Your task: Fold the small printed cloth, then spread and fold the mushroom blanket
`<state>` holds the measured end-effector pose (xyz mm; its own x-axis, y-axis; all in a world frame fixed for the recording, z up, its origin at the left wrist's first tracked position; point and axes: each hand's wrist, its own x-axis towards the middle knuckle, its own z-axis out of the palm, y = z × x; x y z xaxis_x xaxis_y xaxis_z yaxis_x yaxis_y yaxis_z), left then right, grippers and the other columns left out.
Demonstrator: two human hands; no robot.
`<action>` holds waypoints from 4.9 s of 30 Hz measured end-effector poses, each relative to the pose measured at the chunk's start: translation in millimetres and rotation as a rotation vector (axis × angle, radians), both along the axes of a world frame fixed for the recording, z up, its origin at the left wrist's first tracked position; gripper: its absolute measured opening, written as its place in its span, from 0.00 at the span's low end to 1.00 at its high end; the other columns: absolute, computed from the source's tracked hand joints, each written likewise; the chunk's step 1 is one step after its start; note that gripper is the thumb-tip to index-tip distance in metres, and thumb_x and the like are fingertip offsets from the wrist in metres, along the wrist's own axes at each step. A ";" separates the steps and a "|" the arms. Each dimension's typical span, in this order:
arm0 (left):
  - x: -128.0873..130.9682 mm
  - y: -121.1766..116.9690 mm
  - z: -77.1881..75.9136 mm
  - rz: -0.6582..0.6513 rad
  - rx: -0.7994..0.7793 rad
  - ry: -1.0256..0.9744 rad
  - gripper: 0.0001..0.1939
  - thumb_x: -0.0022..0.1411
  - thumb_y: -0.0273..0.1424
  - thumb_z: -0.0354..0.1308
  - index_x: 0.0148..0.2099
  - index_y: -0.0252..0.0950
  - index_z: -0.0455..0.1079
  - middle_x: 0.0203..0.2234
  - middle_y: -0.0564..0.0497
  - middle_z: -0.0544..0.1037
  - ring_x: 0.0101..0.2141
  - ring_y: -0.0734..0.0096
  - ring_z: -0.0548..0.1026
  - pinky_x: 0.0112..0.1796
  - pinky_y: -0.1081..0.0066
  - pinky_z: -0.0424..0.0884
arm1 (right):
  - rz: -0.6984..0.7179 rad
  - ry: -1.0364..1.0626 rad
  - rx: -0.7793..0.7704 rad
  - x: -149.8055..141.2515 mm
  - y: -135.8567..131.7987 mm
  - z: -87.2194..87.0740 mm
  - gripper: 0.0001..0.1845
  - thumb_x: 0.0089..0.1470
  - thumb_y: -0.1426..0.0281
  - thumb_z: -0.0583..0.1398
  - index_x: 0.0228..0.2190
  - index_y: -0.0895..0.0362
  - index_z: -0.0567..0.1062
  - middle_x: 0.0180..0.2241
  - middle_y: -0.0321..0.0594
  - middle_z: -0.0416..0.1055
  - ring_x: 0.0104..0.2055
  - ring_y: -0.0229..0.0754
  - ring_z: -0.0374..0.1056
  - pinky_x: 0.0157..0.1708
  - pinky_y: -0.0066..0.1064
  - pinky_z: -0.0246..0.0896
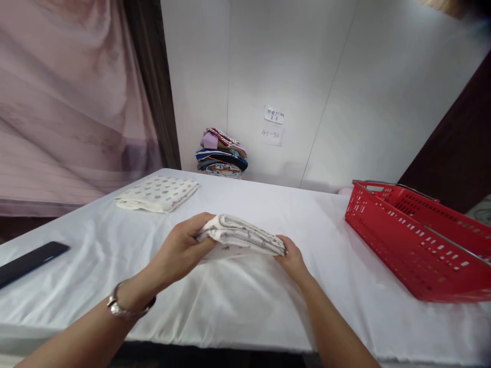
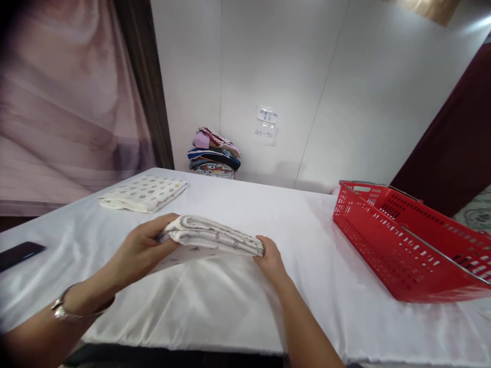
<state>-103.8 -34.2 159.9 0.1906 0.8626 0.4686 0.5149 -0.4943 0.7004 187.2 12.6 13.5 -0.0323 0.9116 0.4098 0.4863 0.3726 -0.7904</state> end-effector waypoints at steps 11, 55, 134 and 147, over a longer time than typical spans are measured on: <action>-19.9 14.3 19.7 -0.061 -0.405 -0.613 0.21 0.48 0.35 0.59 0.45 0.34 0.68 0.31 0.48 0.78 0.29 0.63 0.76 0.29 0.66 0.74 | 0.129 0.608 -0.078 41.1 -25.5 125.5 0.22 0.35 0.67 0.65 0.37 0.55 0.72 0.31 0.38 0.73 0.29 0.42 0.68 0.28 0.31 0.62; 1.3 125.6 -150.2 -0.107 0.244 0.419 0.08 0.49 0.19 0.47 0.30 0.38 0.56 0.29 0.53 0.72 0.37 0.71 0.71 0.55 0.54 0.54 | 0.133 -0.528 0.286 29.7 73.2 -11.7 0.11 0.57 0.73 0.49 0.36 0.54 0.70 0.37 0.42 0.71 0.42 0.44 0.65 0.42 0.40 0.61; -6.3 148.1 -172.9 0.230 -0.117 0.150 0.12 0.59 0.35 0.45 0.37 0.39 0.69 0.36 0.51 0.75 0.40 0.64 0.72 0.42 0.65 0.68 | 0.136 -0.949 -0.281 -12.3 79.9 -5.0 0.41 0.56 0.47 0.41 0.61 0.60 0.47 0.64 0.46 0.38 0.65 0.48 0.31 0.61 0.43 0.27; -5.0 145.4 -171.7 0.230 -0.133 0.124 0.12 0.59 0.34 0.45 0.37 0.39 0.69 0.36 0.50 0.75 0.40 0.64 0.72 0.44 0.64 0.68 | 0.178 -0.951 -0.277 -22.6 39.9 -6.9 0.41 0.55 0.45 0.39 0.61 0.59 0.47 0.64 0.43 0.34 0.65 0.47 0.29 0.61 0.45 0.25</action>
<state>-108.9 111.2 -11.8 0.0320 0.9421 0.3338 0.6882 -0.2630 0.6762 164.6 52.5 6.6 -0.3806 0.9211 -0.0825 0.9157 0.3629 -0.1727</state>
